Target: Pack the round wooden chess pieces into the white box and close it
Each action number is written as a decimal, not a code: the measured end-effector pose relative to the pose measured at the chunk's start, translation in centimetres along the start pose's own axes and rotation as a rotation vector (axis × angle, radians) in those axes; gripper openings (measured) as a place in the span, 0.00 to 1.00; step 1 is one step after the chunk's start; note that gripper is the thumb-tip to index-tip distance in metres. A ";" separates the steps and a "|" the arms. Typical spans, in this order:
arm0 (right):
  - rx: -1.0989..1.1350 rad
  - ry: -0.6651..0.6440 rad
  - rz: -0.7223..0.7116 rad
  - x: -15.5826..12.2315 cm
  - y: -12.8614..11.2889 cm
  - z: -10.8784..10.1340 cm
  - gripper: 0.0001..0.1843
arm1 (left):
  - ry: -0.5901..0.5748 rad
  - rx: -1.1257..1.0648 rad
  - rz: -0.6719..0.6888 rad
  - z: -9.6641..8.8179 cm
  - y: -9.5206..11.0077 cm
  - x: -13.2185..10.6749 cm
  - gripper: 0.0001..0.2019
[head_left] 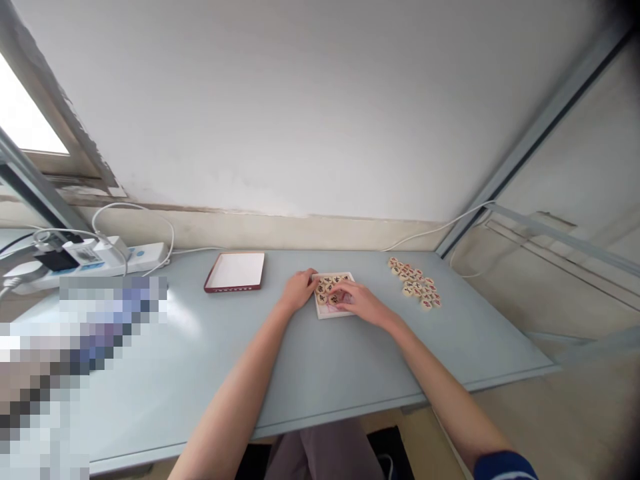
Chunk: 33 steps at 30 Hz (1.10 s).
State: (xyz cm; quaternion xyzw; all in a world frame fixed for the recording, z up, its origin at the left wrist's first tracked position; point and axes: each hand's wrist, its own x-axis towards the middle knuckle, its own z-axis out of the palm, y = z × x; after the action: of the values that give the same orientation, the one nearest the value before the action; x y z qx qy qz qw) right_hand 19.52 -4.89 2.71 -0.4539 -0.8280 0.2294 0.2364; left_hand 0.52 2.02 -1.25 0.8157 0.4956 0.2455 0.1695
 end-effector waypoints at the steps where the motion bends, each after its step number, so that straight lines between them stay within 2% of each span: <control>1: -0.017 0.014 -0.003 0.0 0.2 0.1 0.11 | -0.001 -0.003 0.001 0.0 0.0 0.0 0.15; 5: -0.222 0.098 0.016 0.1 0.9 0.4 0.04 | 0.003 -0.023 0.016 0.1 -0.2 0.0 0.16; 8: -0.361 0.106 -0.001 0.2 1.1 0.6 0.04 | 0.007 -0.027 0.018 0.1 -0.2 0.0 0.16; 12: -0.400 0.108 -0.022 0.2 0.8 0.5 0.06 | -0.004 -0.016 0.008 -0.1 -0.1 0.1 0.16; 15: -0.426 0.149 -0.005 -0.3 1.0 -0.5 0.07 | -0.014 -0.009 0.004 -0.2 0.1 0.1 0.16; 18: -0.506 0.306 0.105 -2.3 2.7 -2.4 0.07 | -0.017 -0.010 0.002 -0.2 0.1 0.2 0.16; 20: -0.619 0.455 0.241 -4.4 4.7 -3.9 0.06 | -0.024 -0.017 0.000 -0.2 0.1 0.2 0.17; 22: -0.736 0.551 0.376 -6.9 6.8 -5.1 0.06 | -0.030 -0.025 0.002 -0.2 0.0 0.3 0.18; 24: -0.794 0.542 0.446 -9.0 8.5 -5.9 0.07 | -0.033 -0.030 0.002 -0.2 -0.1 0.4 0.18; 27: -0.792 0.461 0.447 -10.9 9.9 -6.4 0.10 | -0.040 -0.039 -0.004 -0.1 -0.2 0.5 0.18; 33: -0.632 0.386 0.375 -11.0 9.3 -6.4 0.05 | -0.029 -0.046 0.023 0.0 -0.3 0.4 0.18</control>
State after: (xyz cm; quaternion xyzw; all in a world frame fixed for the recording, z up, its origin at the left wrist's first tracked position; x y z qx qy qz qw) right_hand 34.57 -8.76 0.13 -0.6817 -0.7011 -0.0864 0.1905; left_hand 0.43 2.56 -1.29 0.8207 0.4778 0.2471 0.1926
